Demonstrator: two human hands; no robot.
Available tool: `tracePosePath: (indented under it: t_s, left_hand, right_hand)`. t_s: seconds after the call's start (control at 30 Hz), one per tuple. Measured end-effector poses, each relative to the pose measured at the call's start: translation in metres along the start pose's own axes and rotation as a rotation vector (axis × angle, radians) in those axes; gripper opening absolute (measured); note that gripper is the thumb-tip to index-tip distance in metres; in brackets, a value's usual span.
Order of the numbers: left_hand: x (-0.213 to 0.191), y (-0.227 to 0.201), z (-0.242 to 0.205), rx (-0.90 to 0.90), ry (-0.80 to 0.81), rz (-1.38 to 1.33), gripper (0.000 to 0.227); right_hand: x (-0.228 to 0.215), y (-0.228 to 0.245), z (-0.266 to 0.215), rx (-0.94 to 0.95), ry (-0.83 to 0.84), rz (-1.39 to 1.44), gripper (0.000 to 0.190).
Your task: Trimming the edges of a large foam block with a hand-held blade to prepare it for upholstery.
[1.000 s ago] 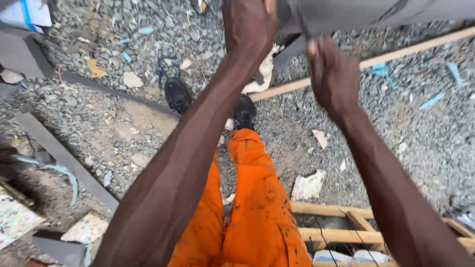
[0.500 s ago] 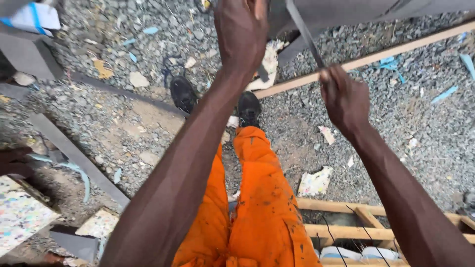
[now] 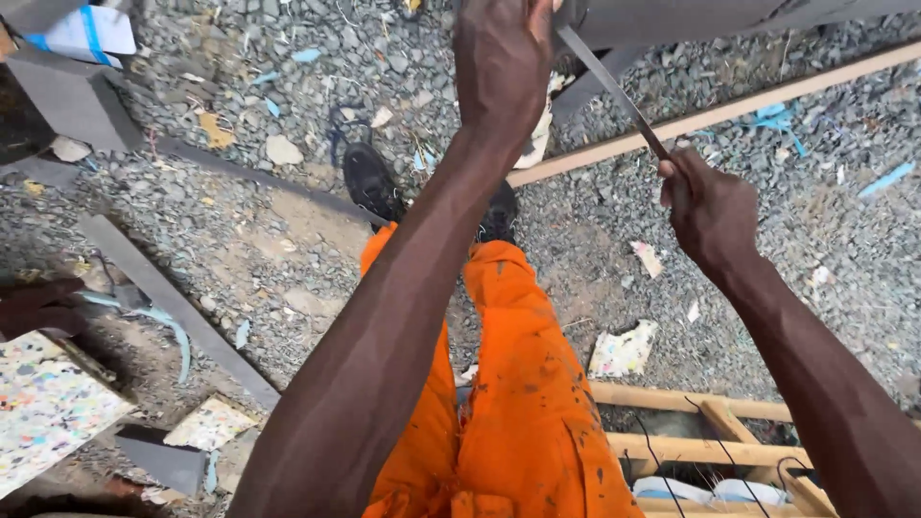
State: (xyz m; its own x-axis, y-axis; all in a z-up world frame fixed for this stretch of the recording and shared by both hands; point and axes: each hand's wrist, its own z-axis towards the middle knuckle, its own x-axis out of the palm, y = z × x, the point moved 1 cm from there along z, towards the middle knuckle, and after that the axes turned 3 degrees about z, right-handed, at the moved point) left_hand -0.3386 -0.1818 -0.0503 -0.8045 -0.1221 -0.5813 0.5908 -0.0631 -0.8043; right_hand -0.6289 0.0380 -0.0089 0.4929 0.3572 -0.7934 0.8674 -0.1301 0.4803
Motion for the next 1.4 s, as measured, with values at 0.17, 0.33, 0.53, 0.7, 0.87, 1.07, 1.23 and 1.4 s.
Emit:
tracePosePath:
  t_s: [0.17,0.33,0.53,0.7,0.87,1.07,1.23,1.4]
  left_hand:
    - [0.02,0.042,-0.015,0.18,-0.096,0.168,0.054]
    - [-0.039,-0.019,-0.026,-0.072,0.003,0.098,0.003]
    - [-0.065,-0.013,-0.057,-0.133,0.012,-0.017,0.025]
    - [-0.072,-0.014,-0.088,-0.181,0.03,-0.153,0.023]
    - [-0.087,-0.013,-0.103,-0.259,0.051,-0.178,0.029]
    - [-0.082,-0.009,-0.138,-0.319,0.033,-0.197,0.03]
    - [-0.088,0.005,-0.143,-0.309,-0.008,-0.211,0.026]
    - [-0.088,0.013,-0.152,-0.423,0.14,-0.123,0.026]
  right_hand:
    - [-0.006,0.023,0.079,-0.156,-0.096,-0.117,0.04]
    - [-0.017,0.013,0.076,-0.188,-0.12,-0.31,0.03]
    - [-0.034,-0.004,0.062,0.031,0.129,-0.408,0.017]
    - [-0.044,0.041,0.129,-0.27,0.034,-0.426,0.035]
    - [-0.045,-0.022,0.052,-0.113,0.183,-0.602,0.022]
    - [-0.037,0.039,0.11,-0.047,0.238,-0.507,0.042]
    - [-0.046,0.007,0.081,0.052,0.397,-0.814,0.018]
    - [-0.047,0.004,0.09,-0.202,0.257,-0.728,0.016]
